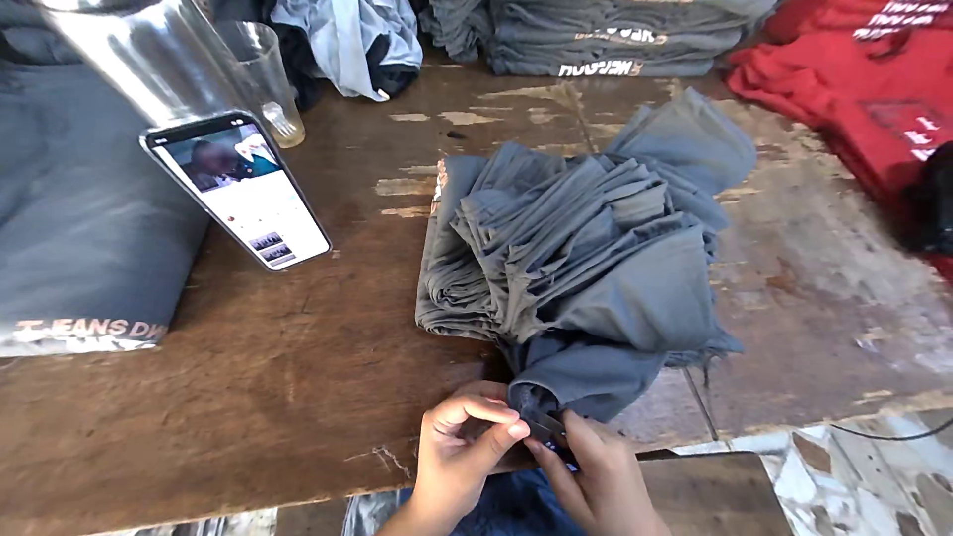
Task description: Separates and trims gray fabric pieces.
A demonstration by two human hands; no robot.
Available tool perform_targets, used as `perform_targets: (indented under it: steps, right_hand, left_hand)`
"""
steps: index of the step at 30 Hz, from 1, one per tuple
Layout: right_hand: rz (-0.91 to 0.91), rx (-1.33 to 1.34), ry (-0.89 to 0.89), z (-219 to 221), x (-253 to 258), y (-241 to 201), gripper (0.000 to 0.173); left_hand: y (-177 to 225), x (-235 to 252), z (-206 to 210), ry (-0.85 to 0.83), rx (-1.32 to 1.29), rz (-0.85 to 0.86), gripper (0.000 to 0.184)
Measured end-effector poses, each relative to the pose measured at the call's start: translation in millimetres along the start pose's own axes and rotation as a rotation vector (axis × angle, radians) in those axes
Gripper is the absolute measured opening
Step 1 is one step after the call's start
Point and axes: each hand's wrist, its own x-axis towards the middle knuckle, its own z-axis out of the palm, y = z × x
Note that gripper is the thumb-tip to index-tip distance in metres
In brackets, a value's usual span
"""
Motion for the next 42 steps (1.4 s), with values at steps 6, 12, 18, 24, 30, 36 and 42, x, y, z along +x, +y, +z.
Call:
perform_targets:
  steps: [6, 12, 18, 24, 30, 36, 42]
  right_hand:
    - [0.020, -0.042, 0.002, 1.5, 2.6, -9.1, 0.043]
    - [0.101, 0.299, 0.035, -6.1, 7.9, -3.3, 0.038]
    - [-0.040, 0.506, 0.209, -1.9, 31.6, -4.2, 0.020]
    - [-0.057, 0.489, 0.213, -3.8, 34.0, -7.7, 0.018]
    - [-0.055, 0.402, 0.168, -8.1, 20.5, -12.7, 0.017]
    - [-0.071, 0.449, 0.217, -11.9, 17.6, -13.4, 0.024]
    - [0.002, 0.290, 0.055, -15.6, 13.0, 9.4, 0.033]
  left_hand:
    - [0.8, -1.6, 3.7, -0.024, 0.125, 0.057, 0.015]
    - [-0.6, -1.2, 4.5, 0.030, 0.130, 0.026, 0.010]
    - [-0.3, -0.6, 5.6, 0.024, 0.176, 0.025, 0.010]
    - [-5.2, -0.9, 5.3, -0.053, 0.267, 0.149, 0.022]
    - [-8.4, -2.4, 14.3, -0.043, 0.508, 0.204, 0.018]
    - [-8.3, -2.4, 14.8, -0.025, 0.543, 0.208, 0.008]
    - [-0.3, 0.2, 6.7, 0.000, 0.223, 0.015, 0.005]
